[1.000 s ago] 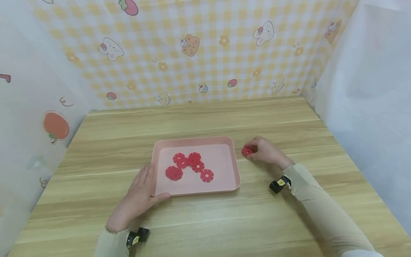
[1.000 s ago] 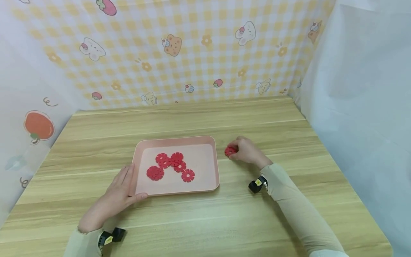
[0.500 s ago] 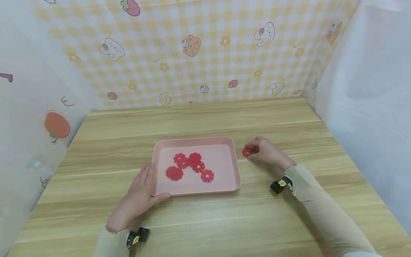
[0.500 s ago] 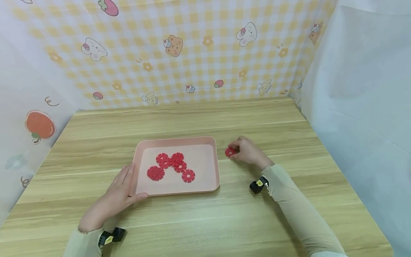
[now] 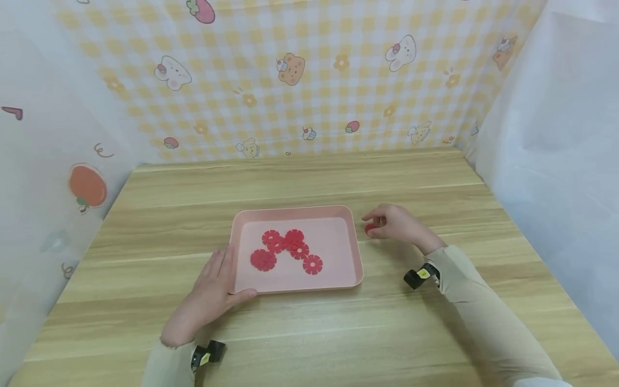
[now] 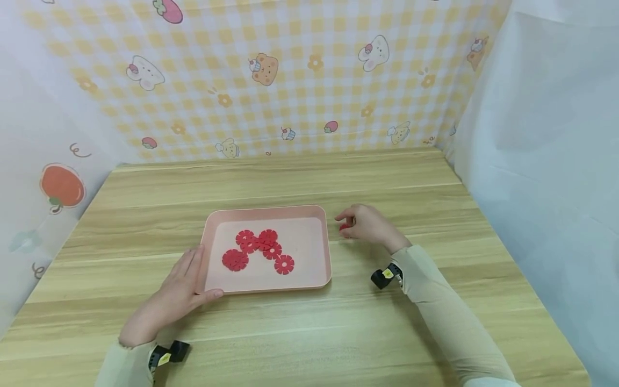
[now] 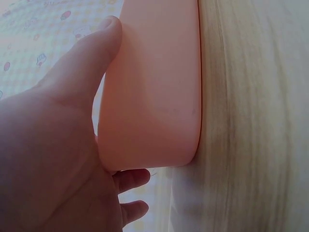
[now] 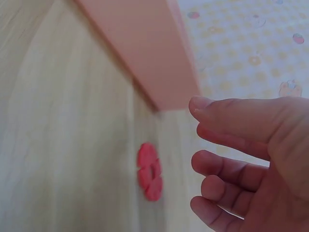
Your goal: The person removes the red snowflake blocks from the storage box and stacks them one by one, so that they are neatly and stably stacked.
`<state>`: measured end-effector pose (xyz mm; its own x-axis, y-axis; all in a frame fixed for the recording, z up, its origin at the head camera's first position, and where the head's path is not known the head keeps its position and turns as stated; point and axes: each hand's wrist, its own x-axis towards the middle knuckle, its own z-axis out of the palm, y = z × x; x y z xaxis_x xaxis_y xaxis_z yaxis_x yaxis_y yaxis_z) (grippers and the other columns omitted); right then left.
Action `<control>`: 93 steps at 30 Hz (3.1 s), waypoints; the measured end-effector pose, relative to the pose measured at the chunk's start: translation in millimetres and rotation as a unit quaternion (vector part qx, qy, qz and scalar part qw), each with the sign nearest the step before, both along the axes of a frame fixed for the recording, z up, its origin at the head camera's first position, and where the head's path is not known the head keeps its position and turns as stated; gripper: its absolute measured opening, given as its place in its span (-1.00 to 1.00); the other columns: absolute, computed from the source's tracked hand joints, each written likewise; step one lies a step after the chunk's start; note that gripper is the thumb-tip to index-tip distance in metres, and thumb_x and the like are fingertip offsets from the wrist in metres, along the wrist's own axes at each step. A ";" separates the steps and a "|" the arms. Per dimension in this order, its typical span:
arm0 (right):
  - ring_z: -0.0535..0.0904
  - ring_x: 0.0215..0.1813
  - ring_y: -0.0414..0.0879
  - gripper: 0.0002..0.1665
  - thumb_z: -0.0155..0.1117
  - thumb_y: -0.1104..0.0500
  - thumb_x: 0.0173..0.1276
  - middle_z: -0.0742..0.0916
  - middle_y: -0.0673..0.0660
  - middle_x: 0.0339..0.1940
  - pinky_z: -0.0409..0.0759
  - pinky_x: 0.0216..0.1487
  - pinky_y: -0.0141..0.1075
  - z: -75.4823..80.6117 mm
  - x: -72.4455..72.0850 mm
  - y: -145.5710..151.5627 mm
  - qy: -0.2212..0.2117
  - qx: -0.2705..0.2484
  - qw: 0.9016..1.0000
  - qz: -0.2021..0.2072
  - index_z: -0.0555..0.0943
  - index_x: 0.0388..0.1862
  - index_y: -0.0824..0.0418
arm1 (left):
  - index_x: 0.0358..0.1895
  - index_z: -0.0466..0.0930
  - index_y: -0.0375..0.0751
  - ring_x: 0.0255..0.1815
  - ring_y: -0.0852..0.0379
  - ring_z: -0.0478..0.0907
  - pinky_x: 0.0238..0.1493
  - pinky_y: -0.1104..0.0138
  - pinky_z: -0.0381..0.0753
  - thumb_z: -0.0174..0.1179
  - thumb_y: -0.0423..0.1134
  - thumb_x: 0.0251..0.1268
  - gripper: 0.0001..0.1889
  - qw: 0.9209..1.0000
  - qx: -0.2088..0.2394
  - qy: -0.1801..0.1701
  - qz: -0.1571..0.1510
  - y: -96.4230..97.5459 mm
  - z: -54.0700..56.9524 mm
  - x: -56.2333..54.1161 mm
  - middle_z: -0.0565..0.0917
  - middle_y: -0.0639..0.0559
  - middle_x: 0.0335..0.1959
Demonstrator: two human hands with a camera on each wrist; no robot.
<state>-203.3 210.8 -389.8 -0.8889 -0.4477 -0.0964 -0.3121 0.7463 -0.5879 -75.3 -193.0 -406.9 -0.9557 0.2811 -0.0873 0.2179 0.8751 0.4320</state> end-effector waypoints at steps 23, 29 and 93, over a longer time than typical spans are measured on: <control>0.48 -0.29 -0.08 -0.65 0.40 0.16 0.20 0.65 0.03 -0.34 0.45 -0.33 -0.31 33.5 -6.5 -50.5 -0.013 0.015 0.999 0.051 0.69 0.00 0.16 | 0.45 -0.16 -0.53 0.47 -0.42 -0.12 0.44 -0.19 -0.11 0.27 0.25 0.07 0.17 1.000 0.002 0.003 0.001 -1.1 -3.0 -0.8 -0.02 -0.45 0.47; 0.49 -0.26 -0.08 -0.63 0.40 0.13 0.22 0.65 0.03 -0.31 0.48 -0.27 -0.32 35.4 -9.3 -68.6 -0.028 0.030 0.997 0.063 0.68 0.03 0.14 | 0.45 -0.15 -0.54 0.47 -0.43 -0.12 0.45 -0.18 -0.11 0.27 0.23 0.08 0.16 1.000 0.005 0.009 -0.001 -1.5 -3.8 -0.3 -0.01 -0.46 0.47; 0.54 -0.15 -0.12 -0.51 0.49 0.18 0.11 0.67 -0.05 -0.19 0.57 -0.08 -0.37 -9.3 -15.6 -155.0 -0.072 0.057 0.990 0.111 0.64 0.07 0.08 | 0.46 -0.14 -0.51 0.48 -0.41 -0.12 0.46 -0.16 -0.11 0.29 0.22 0.07 0.15 1.000 0.010 0.007 0.008 -1.9 -3.5 2.6 0.02 -0.43 0.47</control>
